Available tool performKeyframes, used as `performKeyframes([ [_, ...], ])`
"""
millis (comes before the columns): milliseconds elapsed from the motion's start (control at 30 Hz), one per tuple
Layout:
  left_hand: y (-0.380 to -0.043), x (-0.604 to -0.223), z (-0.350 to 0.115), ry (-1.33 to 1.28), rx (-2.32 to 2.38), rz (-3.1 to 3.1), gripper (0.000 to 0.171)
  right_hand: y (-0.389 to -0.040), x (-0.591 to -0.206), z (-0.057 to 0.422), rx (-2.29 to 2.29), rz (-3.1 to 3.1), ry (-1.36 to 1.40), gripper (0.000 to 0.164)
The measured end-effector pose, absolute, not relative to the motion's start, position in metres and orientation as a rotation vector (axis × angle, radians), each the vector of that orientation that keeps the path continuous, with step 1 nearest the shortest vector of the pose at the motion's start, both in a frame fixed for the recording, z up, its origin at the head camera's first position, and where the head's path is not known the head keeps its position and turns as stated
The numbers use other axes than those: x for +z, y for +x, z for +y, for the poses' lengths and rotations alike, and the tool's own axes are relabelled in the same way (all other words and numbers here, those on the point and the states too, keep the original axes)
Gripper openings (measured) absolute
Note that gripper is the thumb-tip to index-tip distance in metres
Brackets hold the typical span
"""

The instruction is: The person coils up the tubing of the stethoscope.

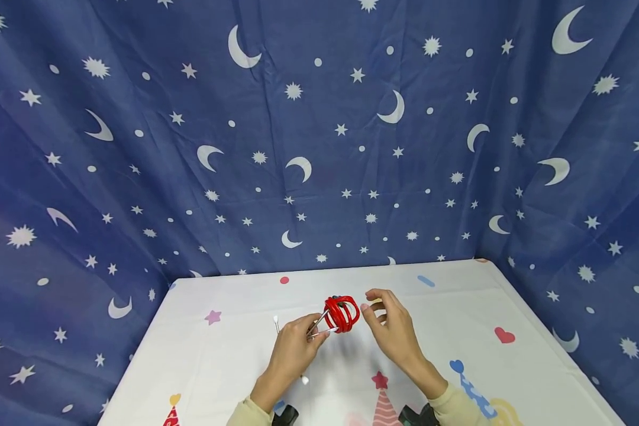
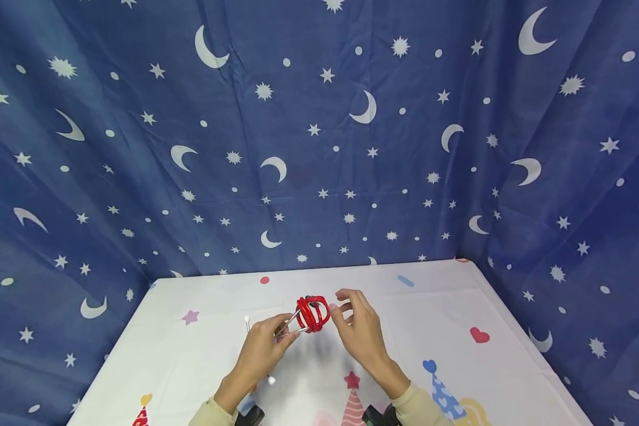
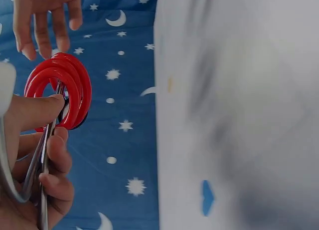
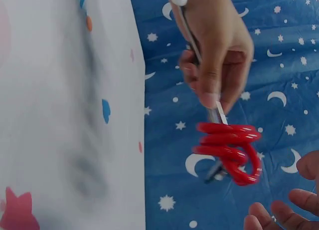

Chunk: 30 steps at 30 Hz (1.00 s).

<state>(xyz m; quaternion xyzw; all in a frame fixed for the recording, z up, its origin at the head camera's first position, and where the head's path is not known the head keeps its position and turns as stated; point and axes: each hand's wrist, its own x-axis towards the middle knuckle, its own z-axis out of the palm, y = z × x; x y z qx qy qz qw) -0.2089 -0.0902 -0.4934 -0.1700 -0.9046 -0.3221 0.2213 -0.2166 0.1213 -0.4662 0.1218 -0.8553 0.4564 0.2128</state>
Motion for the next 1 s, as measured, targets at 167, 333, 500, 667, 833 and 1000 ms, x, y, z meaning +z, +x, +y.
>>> performKeyframes([
  [167,-0.215,-0.51,-0.09,-0.435,-0.91,-2.621,0.033,-0.22,-0.471,0.126,1.246,-2.396,0.326,0.02],
  [333,-0.219,-0.526,-0.088,-0.455,-0.947,-2.713,0.034,-0.222,-0.475,0.128,1.217,-2.435,0.342,0.021],
  [500,-0.222,-0.537,-0.085,-0.475,-0.948,-2.774,0.033,-0.224,-0.475,0.128,1.188,-2.441,0.343,0.022],
  [667,-0.224,-0.545,-0.084,-0.485,-0.946,-2.835,0.032,-0.225,-0.474,0.128,1.171,-2.463,0.332,0.022],
  [833,-0.224,-0.547,-0.087,-0.513,-0.898,-2.867,0.031,-0.225,-0.475,0.128,1.163,-2.49,0.337,0.022],
  [1000,-0.223,-0.547,-0.091,-0.517,-0.811,-2.919,0.034,-0.224,-0.476,0.131,1.153,-2.501,0.334,0.021],
])
